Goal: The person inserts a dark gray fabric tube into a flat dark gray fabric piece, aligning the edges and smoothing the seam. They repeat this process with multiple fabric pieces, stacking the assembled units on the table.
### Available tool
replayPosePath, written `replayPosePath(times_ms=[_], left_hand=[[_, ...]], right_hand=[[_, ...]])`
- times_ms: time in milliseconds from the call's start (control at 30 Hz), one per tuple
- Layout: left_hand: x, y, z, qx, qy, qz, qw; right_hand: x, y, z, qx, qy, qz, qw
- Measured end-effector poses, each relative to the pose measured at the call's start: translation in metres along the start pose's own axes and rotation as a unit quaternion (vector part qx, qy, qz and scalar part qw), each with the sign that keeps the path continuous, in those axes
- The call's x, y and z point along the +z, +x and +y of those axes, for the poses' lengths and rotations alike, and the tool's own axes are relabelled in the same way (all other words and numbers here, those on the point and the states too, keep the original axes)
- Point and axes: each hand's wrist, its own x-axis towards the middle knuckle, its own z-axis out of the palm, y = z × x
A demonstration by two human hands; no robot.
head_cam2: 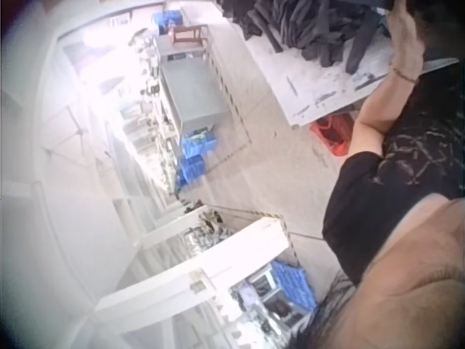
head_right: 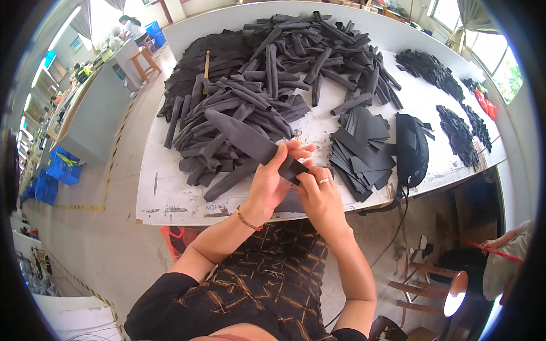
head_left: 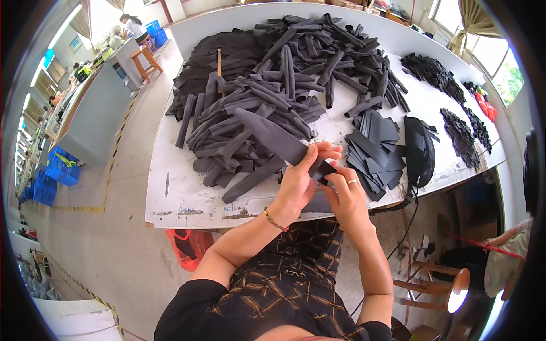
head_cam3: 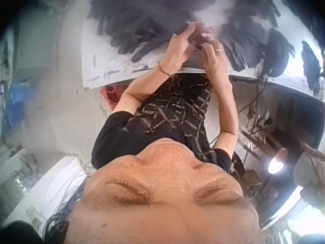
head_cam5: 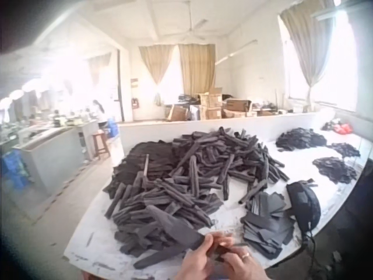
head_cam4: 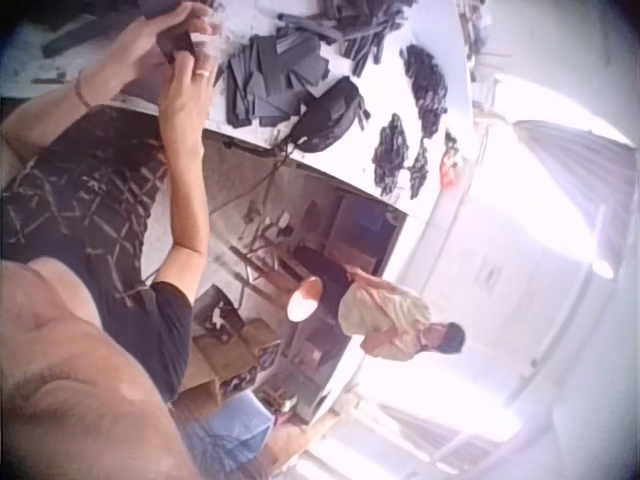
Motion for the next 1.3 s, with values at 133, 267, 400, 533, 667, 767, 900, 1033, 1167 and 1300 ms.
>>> replayPosePath(times_ms=[133, 267, 400, 533, 667, 767, 900, 1033, 1167, 1300], left_hand=[[-0.003, 0.003, 0.002, -0.013, -0.028, -0.022, 0.999], [0.004, 0.008, 0.028, 0.038, -0.004, -0.005, 0.999], [0.010, 0.006, 0.024, 0.076, -0.014, -0.009, 0.997], [0.013, -0.007, 0.005, 0.052, -0.037, -0.017, 0.998], [0.015, -0.011, 0.001, 0.048, -0.036, -0.031, 0.998], [0.015, -0.016, -0.003, 0.044, -0.040, -0.041, 0.997], [0.015, -0.016, -0.006, 0.050, -0.036, -0.057, 0.996], [0.013, -0.015, -0.008, 0.051, -0.021, -0.066, 0.996], [0.010, -0.010, -0.007, 0.035, -0.007, -0.047, 0.998], [0.011, -0.005, -0.004, 0.061, 0.028, -0.048, 0.997]], right_hand=[[-0.005, -0.005, 0.007, -0.031, 0.003, -0.013, 0.999], [-0.014, -0.004, 0.010, -0.067, 0.000, 0.006, 0.998], [-0.014, 0.002, 0.005, -0.098, 0.007, 0.032, 0.995], [-0.009, 0.002, 0.003, -0.108, 0.022, 0.034, 0.993], [-0.008, 0.000, 0.005, -0.109, 0.038, 0.041, 0.993], [-0.009, 0.000, 0.006, -0.115, 0.042, 0.045, 0.992], [-0.009, -0.001, 0.008, -0.118, 0.039, 0.040, 0.991], [-0.010, 0.000, 0.010, -0.119, 0.037, 0.046, 0.991], [-0.014, -0.004, 0.012, -0.027, 0.073, 0.014, 0.997], [-0.002, 0.003, -0.013, 0.204, 0.269, 0.047, 0.940]])
